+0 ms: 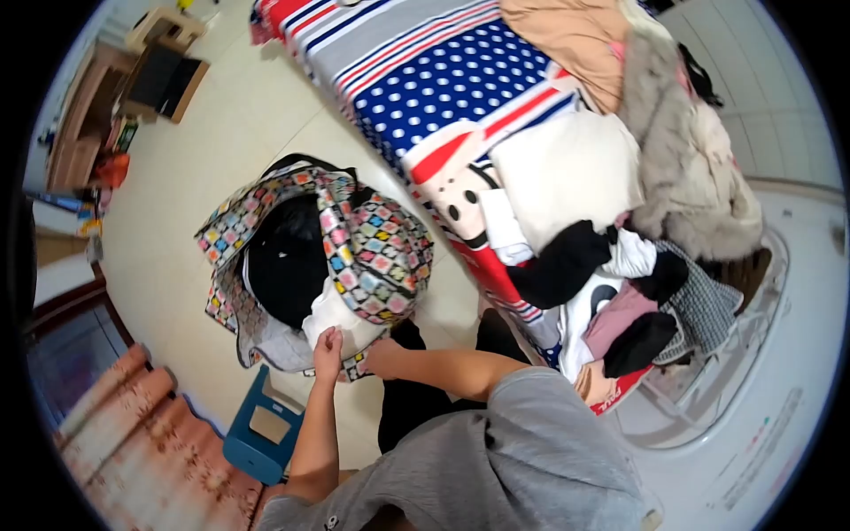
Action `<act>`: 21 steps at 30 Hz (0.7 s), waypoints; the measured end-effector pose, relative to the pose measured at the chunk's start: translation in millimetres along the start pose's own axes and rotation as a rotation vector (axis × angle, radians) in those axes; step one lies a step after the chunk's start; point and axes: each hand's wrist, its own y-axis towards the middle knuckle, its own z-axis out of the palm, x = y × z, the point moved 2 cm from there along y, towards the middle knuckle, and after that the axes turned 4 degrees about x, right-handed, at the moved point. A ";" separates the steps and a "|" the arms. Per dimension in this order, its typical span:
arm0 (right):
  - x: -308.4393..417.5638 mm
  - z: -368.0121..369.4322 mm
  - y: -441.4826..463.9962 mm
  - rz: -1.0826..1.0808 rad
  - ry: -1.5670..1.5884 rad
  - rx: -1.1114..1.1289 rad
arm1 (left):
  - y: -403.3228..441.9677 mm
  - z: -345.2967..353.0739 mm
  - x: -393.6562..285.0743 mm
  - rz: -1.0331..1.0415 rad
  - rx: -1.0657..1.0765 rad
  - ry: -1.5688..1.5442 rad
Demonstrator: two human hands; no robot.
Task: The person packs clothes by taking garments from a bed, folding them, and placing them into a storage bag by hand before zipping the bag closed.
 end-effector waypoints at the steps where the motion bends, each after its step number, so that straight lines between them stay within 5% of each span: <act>1: -12.7 7.6 -11.5 0.014 0.020 -0.020 | 4.8 10.9 -18.0 0.017 0.023 0.014; 3: -46.1 26.0 -31.8 0.000 0.391 -0.633 | 8.8 28.8 -55.1 -0.034 -0.009 0.034; 4: -75.2 40.9 -50.4 -0.004 0.316 -1.189 | 4.4 41.6 -88.4 0.031 -0.064 -0.029; 6: -127.8 30.9 -131.7 0.444 0.557 -1.258 | -5.4 67.6 -155.3 0.080 0.067 -0.252; 7: -159.7 51.0 -157.7 0.654 0.473 -1.523 | -13.4 82.2 -188.7 0.132 0.126 -0.324; 11: -239.2 90.1 -285.6 1.082 0.207 -1.828 | -69.7 126.2 -352.4 0.552 0.522 -0.538; 13: -274.9 105.9 -317.8 1.157 0.204 -1.852 | -103.6 138.4 -414.0 0.659 0.976 -0.926; 14: -299.8 112.9 -325.1 1.057 0.470 -1.917 | -108.8 157.2 -444.3 0.780 1.439 -1.223; 15: -327.8 120.1 -327.5 0.942 0.734 -1.964 | -119.0 168.9 -470.7 0.862 1.642 -1.267; 18: -408.6 137.4 -308.3 0.934 1.170 -1.959 | -149.4 196.6 -514.6 0.855 1.624 -1.190; 20: -442.7 143.9 -296.9 0.873 1.697 -1.672 | -159.2 219.3 -526.0 0.854 1.601 -1.192; 21: -447.9 138.5 -296.9 0.868 1.708 -1.665 | -162.3 228.9 -529.5 0.837 1.599 -1.214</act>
